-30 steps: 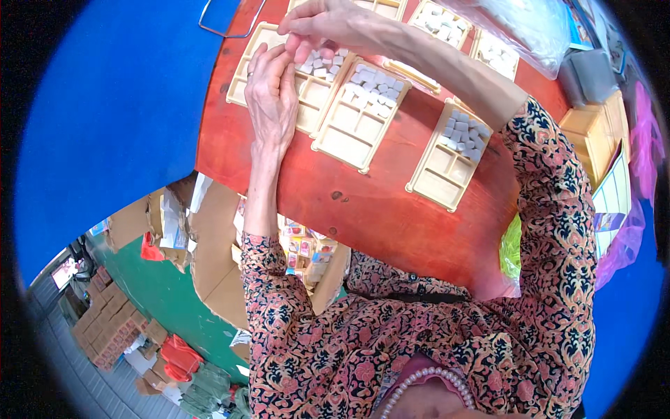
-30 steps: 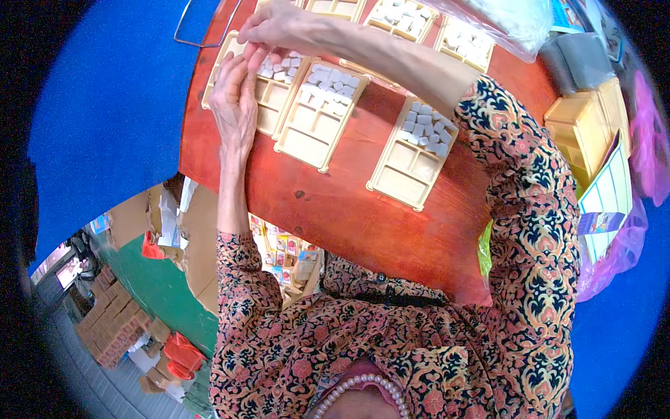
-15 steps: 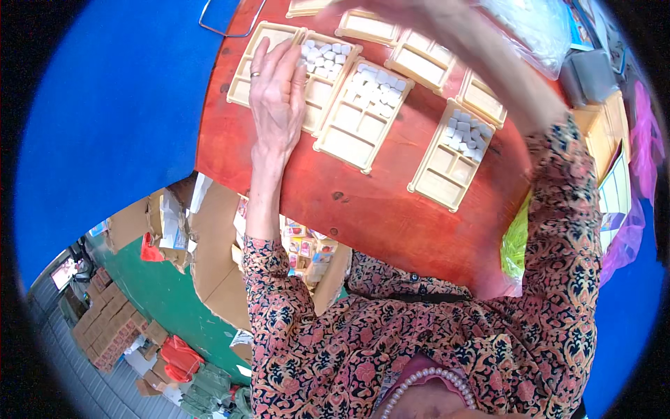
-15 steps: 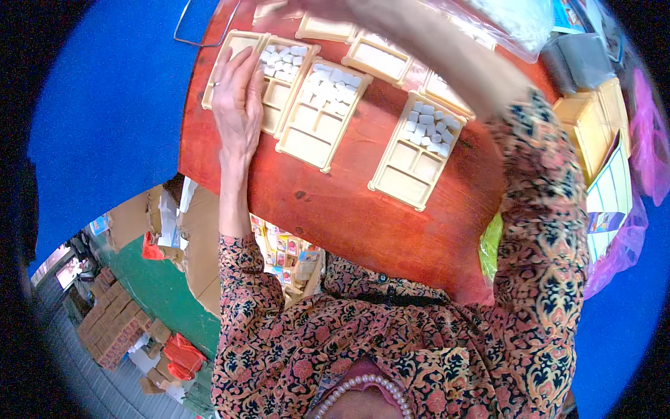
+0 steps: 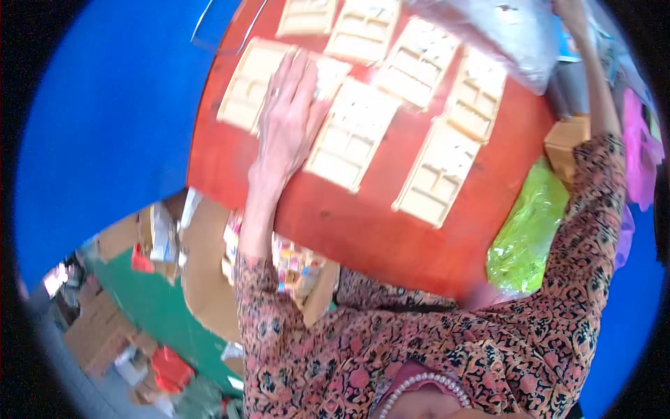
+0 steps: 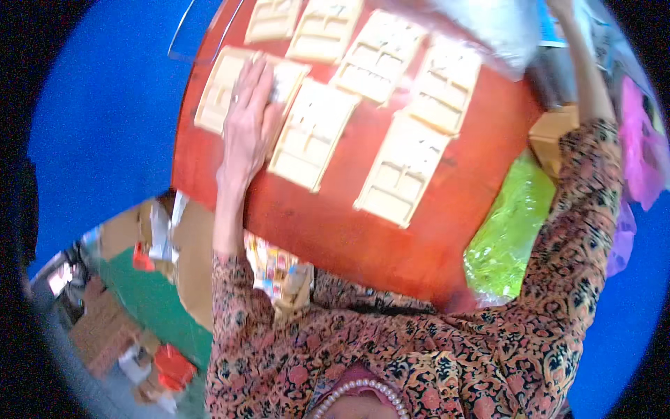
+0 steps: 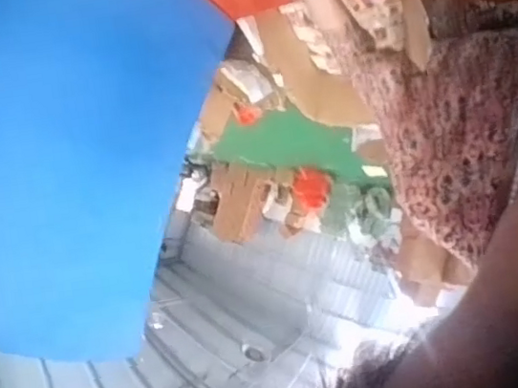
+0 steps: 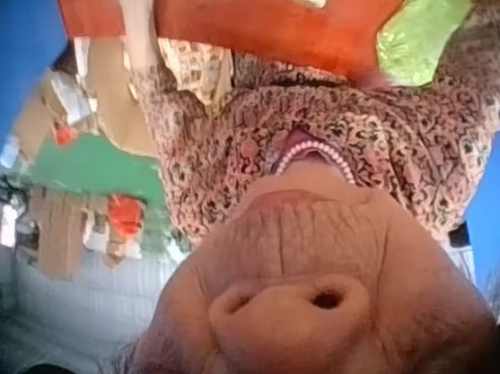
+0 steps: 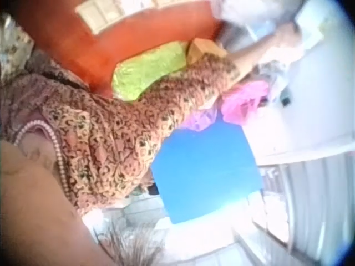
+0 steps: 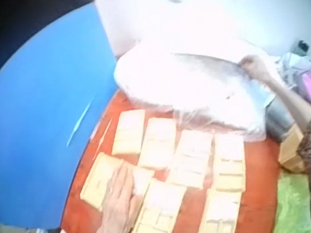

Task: Manually sorting small white plastic components into plastic organizer trays on a workbench.

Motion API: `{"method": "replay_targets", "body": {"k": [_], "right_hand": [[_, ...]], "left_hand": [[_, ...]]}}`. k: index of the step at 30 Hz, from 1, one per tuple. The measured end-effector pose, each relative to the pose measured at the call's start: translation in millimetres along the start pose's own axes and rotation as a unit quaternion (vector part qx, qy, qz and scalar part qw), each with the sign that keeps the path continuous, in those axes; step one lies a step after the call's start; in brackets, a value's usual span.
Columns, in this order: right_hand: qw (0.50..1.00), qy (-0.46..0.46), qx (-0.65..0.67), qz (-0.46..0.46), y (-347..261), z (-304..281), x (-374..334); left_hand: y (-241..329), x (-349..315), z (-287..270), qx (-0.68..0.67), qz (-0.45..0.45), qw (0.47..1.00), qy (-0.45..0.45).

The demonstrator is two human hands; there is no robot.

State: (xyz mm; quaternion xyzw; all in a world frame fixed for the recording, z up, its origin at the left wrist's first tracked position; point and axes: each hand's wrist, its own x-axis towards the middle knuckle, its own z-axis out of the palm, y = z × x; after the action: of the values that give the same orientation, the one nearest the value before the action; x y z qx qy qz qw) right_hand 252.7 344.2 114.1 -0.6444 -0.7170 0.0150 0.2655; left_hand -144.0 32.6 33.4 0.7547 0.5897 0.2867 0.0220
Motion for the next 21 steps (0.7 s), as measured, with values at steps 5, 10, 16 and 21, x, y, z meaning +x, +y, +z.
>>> {"method": "replay_targets", "body": {"k": [5, 10, 16, 21], "right_hand": [[0.990, -0.020, 0.005, -0.139, 47.2, 22.4, 34.7], [0.969, -0.069, 0.005, -0.236, 6.7, 15.7, 30.9], [0.934, 0.162, 0.015, -0.320, -31.7, 3.5, 26.1], [0.930, -0.063, 0.039, -0.361, -40.0, 45.6, 9.5]], "left_hand": [[20.8, 22.4, 7.5, -0.010, -0.038, 0.995, -0.089], [37.0, 24.3, -1.5, -0.009, -0.062, 0.994, -0.089], [55.6, 34.5, -18.9, 0.003, -0.080, 0.994, -0.079], [48.2, 41.0, -7.3, 0.013, -0.071, 0.995, -0.068]]}}
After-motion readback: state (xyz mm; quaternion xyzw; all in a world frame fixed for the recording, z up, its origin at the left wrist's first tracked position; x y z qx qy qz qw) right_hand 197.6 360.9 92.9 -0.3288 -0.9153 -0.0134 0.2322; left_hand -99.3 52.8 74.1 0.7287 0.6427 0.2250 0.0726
